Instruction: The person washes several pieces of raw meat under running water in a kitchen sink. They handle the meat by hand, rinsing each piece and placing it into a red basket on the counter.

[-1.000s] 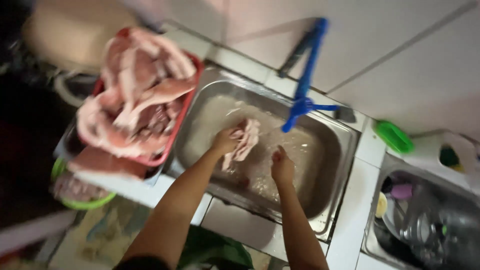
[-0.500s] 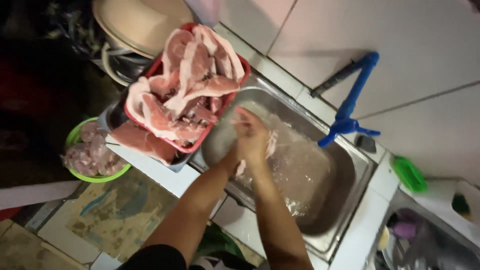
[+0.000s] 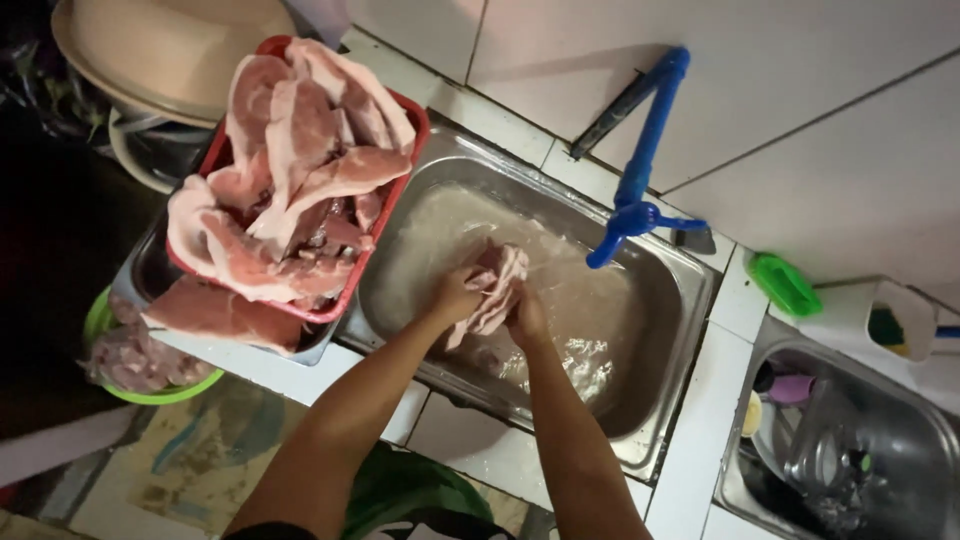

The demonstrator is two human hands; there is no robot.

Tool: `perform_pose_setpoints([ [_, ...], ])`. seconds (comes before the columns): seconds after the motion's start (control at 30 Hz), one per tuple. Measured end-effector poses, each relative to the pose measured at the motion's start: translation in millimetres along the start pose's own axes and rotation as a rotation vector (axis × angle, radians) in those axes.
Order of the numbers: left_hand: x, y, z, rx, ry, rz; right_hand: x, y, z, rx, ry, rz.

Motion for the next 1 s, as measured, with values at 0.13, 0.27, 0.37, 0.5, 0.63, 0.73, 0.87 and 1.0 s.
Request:
perform_pose_setpoints([
  [0.13,-9.6,-14.4,-13.1,-0.218,-0.118,-0.012,-40.5,-95.6,42.2,0.046,0.219,0.22],
  [0.27,9.7,-52.2,-74.4,-0.261,-0.211,0.108,-40.0,-112.3,73.2,0.053,0.175,0.275],
  [0.37,22.2,-50.6,-105.7,-0.237,0.009,0.207,-38.4,-131.3,102.0,0.19,0.078,0.217],
  [0.5,29.8,-29.5,-127.6,-0.191,-0.048,0.252,-70.7,-171.8,94.9,0.356,-0.068,0.092],
  [0.63,34.1,-24.1,-139.9,-0.236,0.128,0.371,-52.5,-144.4,86.4,0.503,-0.124,0.133],
  [0.73,1.8,-0.8,-93.3,-0.327,0.201,0.374,-45.5,-139.3,81.8,0.575,-0.163,0.139],
  [0.87,26.6,-23.0,-122.1,-0.375,0.157,0.362,-29.0,-117.0,62.3,0.517,-0.102,0.156],
  [1.0,2.9,-5.4,-79.3,-0.436,0.236,0.374,-9.8,-83.7,47.9,0.415,-0.134,0.102],
])
Point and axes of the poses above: each hand's wrist, its own y-axis towards the middle knuckle, its own x-axis out of the back of the hand, z = x × y, the point moved 4 cm from there along y, towards the middle knuckle, and after that the axes turned 13 degrees about -x, right-handed, at the moved point
